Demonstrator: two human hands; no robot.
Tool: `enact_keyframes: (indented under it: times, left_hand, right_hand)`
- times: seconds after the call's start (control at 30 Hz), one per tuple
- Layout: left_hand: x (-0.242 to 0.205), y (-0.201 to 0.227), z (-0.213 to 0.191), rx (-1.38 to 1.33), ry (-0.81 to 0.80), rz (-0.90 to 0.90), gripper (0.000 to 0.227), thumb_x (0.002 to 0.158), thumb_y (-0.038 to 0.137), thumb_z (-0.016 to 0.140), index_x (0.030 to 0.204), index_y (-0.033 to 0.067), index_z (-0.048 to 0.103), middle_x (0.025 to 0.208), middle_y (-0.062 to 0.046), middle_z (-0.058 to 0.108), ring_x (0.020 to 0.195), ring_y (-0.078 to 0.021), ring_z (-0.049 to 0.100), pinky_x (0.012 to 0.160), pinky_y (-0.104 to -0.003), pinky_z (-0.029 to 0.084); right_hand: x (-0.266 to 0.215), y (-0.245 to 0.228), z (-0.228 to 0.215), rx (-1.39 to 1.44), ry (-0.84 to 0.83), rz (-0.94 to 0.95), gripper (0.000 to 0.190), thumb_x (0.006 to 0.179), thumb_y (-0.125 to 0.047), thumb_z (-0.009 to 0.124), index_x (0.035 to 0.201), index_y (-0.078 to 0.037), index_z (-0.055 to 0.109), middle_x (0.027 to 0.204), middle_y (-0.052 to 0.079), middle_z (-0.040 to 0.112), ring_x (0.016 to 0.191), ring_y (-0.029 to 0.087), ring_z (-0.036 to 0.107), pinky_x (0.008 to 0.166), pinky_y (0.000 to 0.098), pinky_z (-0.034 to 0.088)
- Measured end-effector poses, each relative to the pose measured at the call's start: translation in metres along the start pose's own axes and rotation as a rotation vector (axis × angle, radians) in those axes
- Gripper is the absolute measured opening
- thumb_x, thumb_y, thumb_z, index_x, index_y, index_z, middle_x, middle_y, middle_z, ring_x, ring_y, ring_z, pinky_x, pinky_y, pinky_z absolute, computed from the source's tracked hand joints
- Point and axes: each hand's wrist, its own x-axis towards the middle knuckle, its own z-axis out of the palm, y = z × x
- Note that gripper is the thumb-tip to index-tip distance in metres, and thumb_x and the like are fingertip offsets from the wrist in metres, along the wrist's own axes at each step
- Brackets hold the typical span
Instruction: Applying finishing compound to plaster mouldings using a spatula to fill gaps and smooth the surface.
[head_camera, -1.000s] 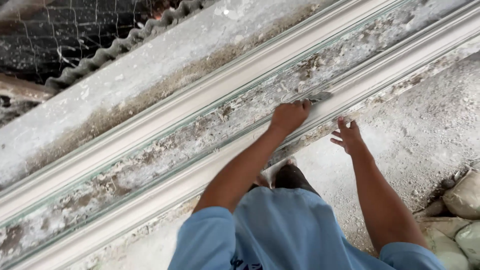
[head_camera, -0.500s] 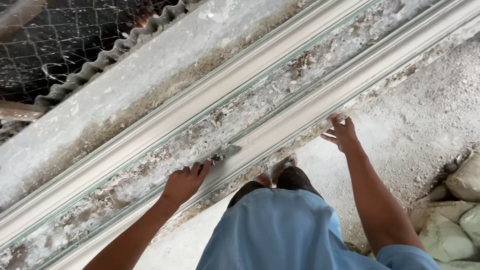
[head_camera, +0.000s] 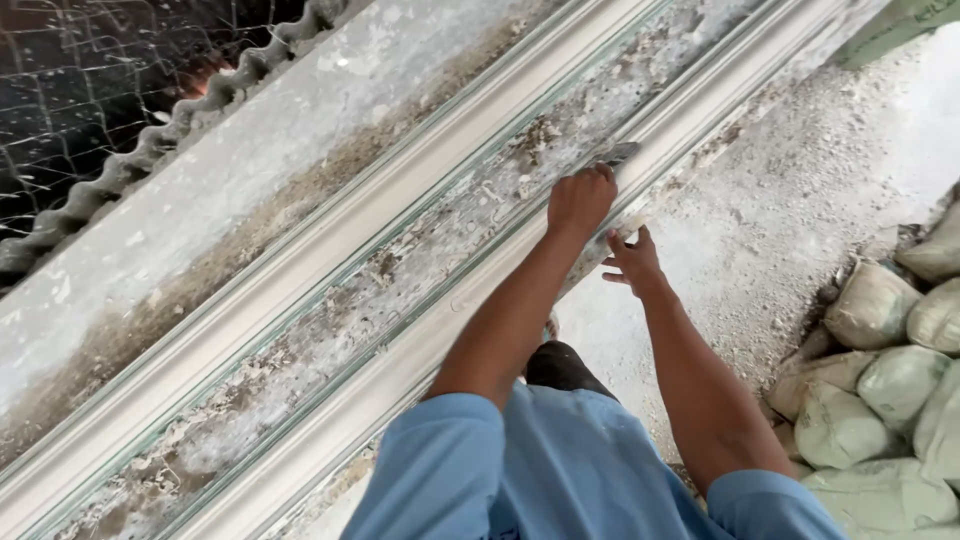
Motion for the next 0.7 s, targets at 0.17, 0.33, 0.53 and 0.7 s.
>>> enact_keyframes:
  times: [0.17, 0.33, 0.53, 0.7]
  left_hand:
    - [-0.076, -0.065, -0.073, -0.036, -0.353, -0.089, 0.015, 0.098, 0.015, 0.059, 0.099, 0.0087, 0.073, 0.085, -0.011, 0.075, 0.074, -0.0239, 0.075, 0.06, -0.041, 0.059]
    - [-0.251, -0.18, -0.193, -0.152, -0.597, -0.374, 0.041, 0.102, 0.044, 0.053, 0.139, 0.0267, 0.059, 0.073, -0.008, 0.067, 0.056, -0.0224, 0.066, 0.045, -0.039, 0.05]
    - [-0.311, -0.193, -0.224, 0.022, -0.614, -0.61, 0.044, 0.102, 0.05, 0.049, 0.14, 0.0319, 0.061, 0.069, -0.004, 0.071, 0.048, -0.0177, 0.066, 0.042, -0.035, 0.054]
    - [-0.178, -0.118, -0.134, -0.09, -0.372, -0.577, 0.04, 0.101, 0.048, 0.054, 0.134, 0.0291, 0.067, 0.061, -0.007, 0.068, 0.052, -0.0258, 0.065, 0.046, -0.044, 0.049]
  right_hand:
    - [0.008, 0.0, -0.005, -0.012, -0.015, 0.023, 0.071, 0.095, -0.036, 0.069, 0.152, -0.022, 0.029, 0.133, 0.015, 0.062, 0.111, 0.036, 0.069, 0.08, 0.0507, 0.064]
    - [0.022, 0.006, -0.015, -0.018, -0.056, 0.052, 0.072, 0.095, -0.036, 0.07, 0.152, -0.018, 0.029, 0.134, 0.016, 0.062, 0.11, 0.034, 0.07, 0.081, 0.0497, 0.065]
    - [0.045, 0.014, -0.019, -0.047, -0.137, 0.024, 0.063, 0.094, -0.032, 0.072, 0.143, -0.011, 0.04, 0.129, 0.015, 0.06, 0.097, 0.03, 0.069, 0.079, 0.0465, 0.067]
    - [0.039, 0.009, -0.023, -0.091, -0.138, 0.037, 0.063, 0.094, -0.032, 0.073, 0.14, -0.008, 0.037, 0.124, 0.015, 0.06, 0.092, 0.028, 0.069, 0.076, 0.0442, 0.067]
